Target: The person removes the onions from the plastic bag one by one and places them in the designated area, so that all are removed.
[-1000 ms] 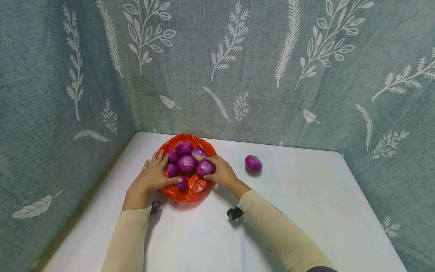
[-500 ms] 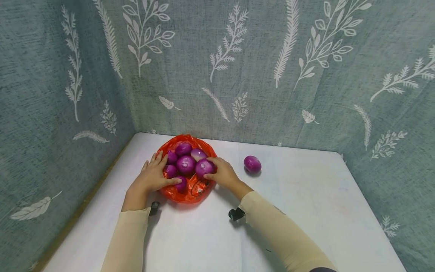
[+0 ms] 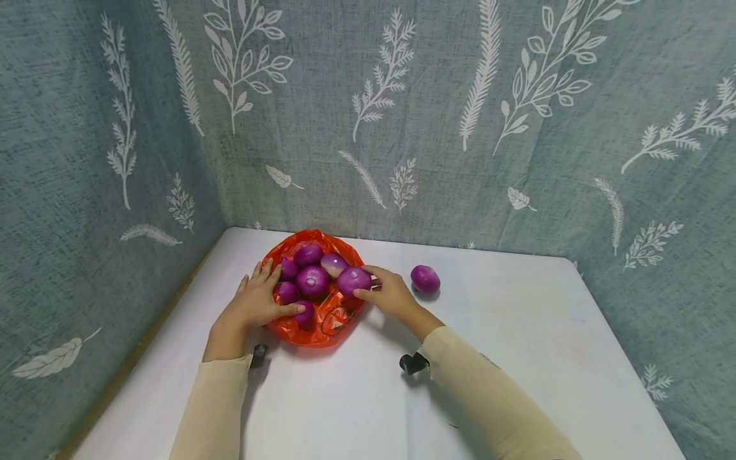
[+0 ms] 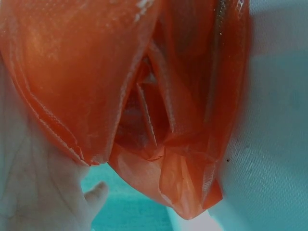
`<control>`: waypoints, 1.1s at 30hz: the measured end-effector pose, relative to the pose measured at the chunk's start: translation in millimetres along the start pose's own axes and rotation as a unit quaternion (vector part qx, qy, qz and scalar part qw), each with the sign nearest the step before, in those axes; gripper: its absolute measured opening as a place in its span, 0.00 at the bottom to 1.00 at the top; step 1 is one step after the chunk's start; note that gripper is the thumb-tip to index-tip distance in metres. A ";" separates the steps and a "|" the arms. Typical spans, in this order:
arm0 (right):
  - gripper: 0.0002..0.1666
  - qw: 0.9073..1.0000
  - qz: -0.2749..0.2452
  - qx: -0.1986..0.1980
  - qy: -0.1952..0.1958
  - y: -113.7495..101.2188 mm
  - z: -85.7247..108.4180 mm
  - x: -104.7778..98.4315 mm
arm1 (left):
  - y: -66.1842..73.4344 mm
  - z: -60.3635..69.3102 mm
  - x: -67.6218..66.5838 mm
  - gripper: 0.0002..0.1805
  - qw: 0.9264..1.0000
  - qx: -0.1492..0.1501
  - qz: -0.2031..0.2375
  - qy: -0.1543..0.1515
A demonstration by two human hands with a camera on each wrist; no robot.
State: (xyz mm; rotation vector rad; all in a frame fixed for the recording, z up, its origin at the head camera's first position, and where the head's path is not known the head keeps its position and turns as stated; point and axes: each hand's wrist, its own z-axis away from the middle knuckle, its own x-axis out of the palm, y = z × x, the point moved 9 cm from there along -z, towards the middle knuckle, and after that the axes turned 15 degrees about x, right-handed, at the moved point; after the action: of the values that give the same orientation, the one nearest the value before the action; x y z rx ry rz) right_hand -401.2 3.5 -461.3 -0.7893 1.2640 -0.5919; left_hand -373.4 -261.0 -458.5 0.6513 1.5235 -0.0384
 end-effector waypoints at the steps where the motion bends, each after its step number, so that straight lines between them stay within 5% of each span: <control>1: 0.37 1.000 -0.001 -0.001 0.003 0.6 0.6 -2.3 | 0.3 0.0 0.2 0.71 1.000 0.001 0.000 0.000; 19: 0.38 0.999 0.001 0.033 0.041 33.1 10.8 -44.6 | 0.5 -0.5 -0.5 0.70 1.000 0.005 0.000 -0.001; 33: 0.36 0.995 -0.055 0.025 0.081 61.1 17.1 -92.1 | 2.0 -0.3 -0.6 0.69 1.000 0.007 0.003 0.001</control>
State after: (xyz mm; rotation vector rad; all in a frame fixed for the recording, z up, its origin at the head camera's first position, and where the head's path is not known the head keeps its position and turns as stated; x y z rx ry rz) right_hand -406.5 114.9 -452.6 -0.7855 1.3531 -0.7870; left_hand -372.9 -259.4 -457.2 0.6670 1.5243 -0.0451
